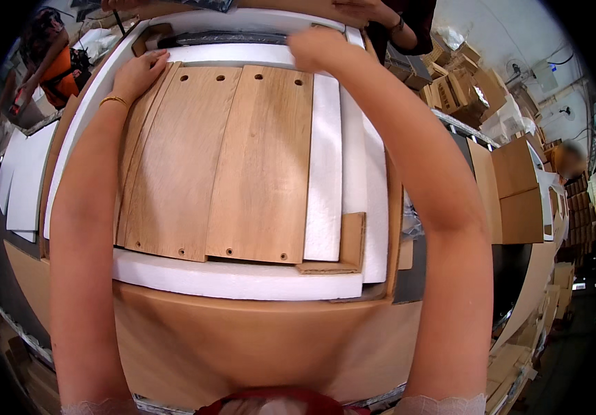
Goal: The person packs wooden furniture panels and hardware into a cardboard box on a conveyor belt, placing foam spacers and smaller boxes inside, then goes to retrieve more foam wrap.
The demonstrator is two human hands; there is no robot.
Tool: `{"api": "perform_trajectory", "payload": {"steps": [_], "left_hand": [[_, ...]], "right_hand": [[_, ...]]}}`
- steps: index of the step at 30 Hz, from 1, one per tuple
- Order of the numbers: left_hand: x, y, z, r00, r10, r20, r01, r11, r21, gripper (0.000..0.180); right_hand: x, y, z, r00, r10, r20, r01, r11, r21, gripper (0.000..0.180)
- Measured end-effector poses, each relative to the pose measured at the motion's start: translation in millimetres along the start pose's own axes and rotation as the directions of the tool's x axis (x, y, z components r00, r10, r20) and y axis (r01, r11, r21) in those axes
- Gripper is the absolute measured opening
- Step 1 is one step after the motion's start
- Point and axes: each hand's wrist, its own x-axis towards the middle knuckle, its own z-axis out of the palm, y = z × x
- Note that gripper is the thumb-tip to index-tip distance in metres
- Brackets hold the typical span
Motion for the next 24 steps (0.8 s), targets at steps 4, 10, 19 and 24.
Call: {"api": "perform_trajectory", "payload": {"steps": [4, 10, 19, 24], "left_hand": [[3.2, 15.5, 5.3, 0.998, 0.062, -0.006, -0.06, 0.981, 0.187, 0.035], [-5.0, 69.7, -4.3, 0.898, 0.356, -0.258, -0.386, 0.92, -0.072, 0.016], [-37.1, 138.3, 21.6, 0.979, 0.195, 0.064, -0.181, 0.967, -0.177, 0.046], [-35.8, 138.4, 19.6, 0.976, 0.167, 0.141, -0.148, 0.98, -0.132, 0.048]], "right_hand": [[-17.2, 32.3, 59.3, 0.991, -0.081, -0.109, 0.097, 0.983, 0.153, 0.035], [-16.2, 9.1, 44.8, 0.982, 0.103, -0.16, -0.026, 0.907, 0.421, 0.032], [-8.7, -7.4, 67.2, 0.983, 0.154, -0.105, -0.088, 0.881, 0.464, 0.035], [-19.0, -11.7, 51.4, 0.992, 0.129, -0.004, -0.117, 0.91, 0.397, 0.042]]}}
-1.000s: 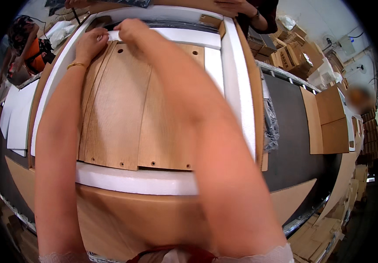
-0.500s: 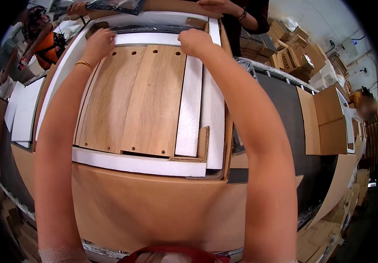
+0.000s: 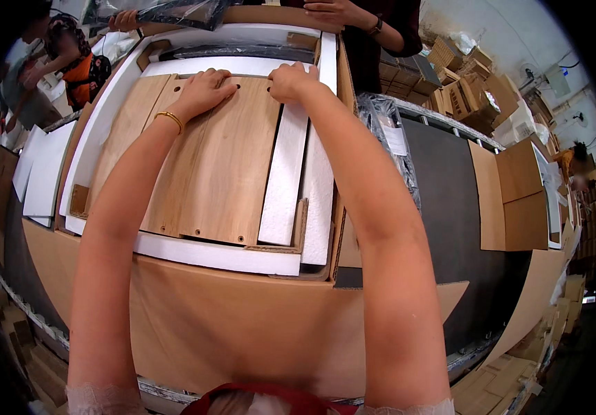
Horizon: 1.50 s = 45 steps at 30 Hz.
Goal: The person packs wooden furniture panels and hardware into a cardboard box on a conveyor belt, placing foam spacers and smaller boxes inside, then goes to retrieve more foam wrap.
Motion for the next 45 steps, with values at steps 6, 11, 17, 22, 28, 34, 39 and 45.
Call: {"api": "perform_trajectory", "payload": {"steps": [6, 11, 17, 22, 28, 34, 39, 45], "left_hand": [[8.3, 3.5, 1.9, 0.999, -0.032, -0.032, 0.035, 0.994, 0.102, 0.044], [9.7, 5.7, 0.1, 0.997, -0.059, 0.044, 0.055, 0.996, 0.075, 0.044], [3.5, -11.7, 4.5, 0.999, 0.039, -0.005, -0.039, 0.999, -0.001, 0.035], [6.1, -17.7, 10.5, 0.981, 0.147, -0.126, -0.151, 0.988, -0.023, 0.036], [12.9, -10.1, 5.6, 0.995, 0.067, -0.077, -0.061, 0.994, 0.087, 0.042], [23.5, -12.6, 4.4, 0.997, 0.037, -0.062, -0.031, 0.994, 0.101, 0.043], [19.1, 8.6, -18.3, 0.997, 0.043, -0.059, -0.043, 0.999, -0.004, 0.043], [-0.1, -25.0, -8.7, 0.998, 0.044, -0.053, -0.047, 0.996, -0.073, 0.043]], "right_hand": [[-4.5, -2.3, -5.2, 1.0, -0.017, 0.007, 0.017, 0.998, 0.068, 0.042], [-1.2, -3.4, -9.8, 0.999, 0.007, 0.032, -0.007, 1.0, -0.002, 0.039], [-0.1, -3.9, 6.9, 0.997, -0.012, -0.082, 0.006, 0.997, -0.077, 0.045], [-3.0, -3.5, 3.4, 0.995, -0.042, -0.085, 0.035, 0.996, -0.087, 0.036], [-9.9, -10.2, -5.3, 0.991, -0.039, -0.127, 0.053, 0.992, 0.11, 0.027], [-12.7, -7.1, -17.9, 0.973, -0.228, -0.023, 0.223, 0.917, 0.331, 0.026], [-29.8, -11.3, -23.1, 0.978, -0.113, -0.177, 0.163, 0.94, 0.301, 0.035], [-4.9, -7.7, -13.4, 0.97, -0.234, -0.069, 0.236, 0.972, 0.019, 0.035]]}}
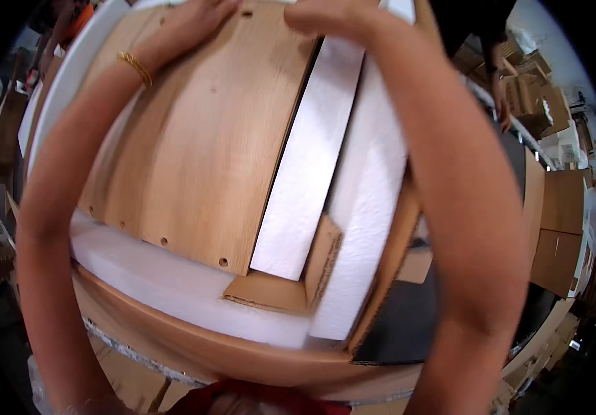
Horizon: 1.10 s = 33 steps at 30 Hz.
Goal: The person packs wooden furniture panels and hardware into a cardboard box on a conveyor belt, placing foam spacers and smaller boxes inside, then goes to retrieve more foam wrap.
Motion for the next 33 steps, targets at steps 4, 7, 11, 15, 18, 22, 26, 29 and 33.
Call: {"api": "perform_trajectory", "payload": {"steps": [4, 7, 11, 15, 18, 22, 26, 29, 33], "left_hand": [[-4.3, -7.6, 4.8, 0.987, -0.16, -0.031, 0.151, 0.97, -0.19, 0.035], [-0.1, -1.3, 13.0, 0.985, -0.076, -0.154, 0.028, 0.956, -0.293, 0.034], [3.6, 0.0, -1.9, 0.995, -0.065, -0.075, 0.053, 0.987, -0.154, 0.033], [5.3, -0.1, 3.5, 0.993, 0.006, -0.117, -0.014, 0.997, -0.074, 0.032], [6.1, 1.8, 3.6, 0.995, -0.082, -0.06, 0.066, 0.972, -0.224, 0.031], [5.9, 2.7, 0.6, 0.986, -0.158, -0.057, 0.13, 0.934, -0.333, 0.025], [5.9, 6.9, 3.3, 0.984, -0.15, -0.101, 0.117, 0.954, -0.276, 0.022], [4.8, 0.4, 5.3, 0.98, -0.173, -0.101, 0.136, 0.944, -0.3, 0.025], [-0.7, 1.8, 3.1, 0.976, -0.198, -0.092, 0.149, 0.91, -0.386, 0.028]], "right_hand": [[0.6, -2.6, 12.3, 0.991, 0.122, -0.054, -0.111, 0.977, 0.18, 0.029], [-0.5, -0.8, 13.3, 0.985, 0.17, 0.008, -0.17, 0.98, 0.105, 0.029], [4.8, -2.5, 10.1, 0.985, 0.174, 0.014, -0.175, 0.975, 0.138, 0.038], [4.6, -2.4, 12.6, 0.982, 0.187, -0.005, -0.182, 0.961, 0.207, 0.042], [2.8, -0.6, 10.6, 0.983, 0.181, -0.015, -0.176, 0.97, 0.169, 0.04], [2.3, -4.2, 9.3, 0.984, 0.174, -0.024, -0.169, 0.977, 0.133, 0.036], [5.3, 2.0, 12.9, 0.983, 0.177, -0.041, -0.168, 0.971, 0.173, 0.03], [5.9, 0.3, 13.1, 0.983, 0.175, -0.059, -0.164, 0.974, 0.157, 0.028], [5.4, 3.3, 11.2, 0.948, 0.259, -0.183, -0.203, 0.94, 0.275, 0.025]]}}
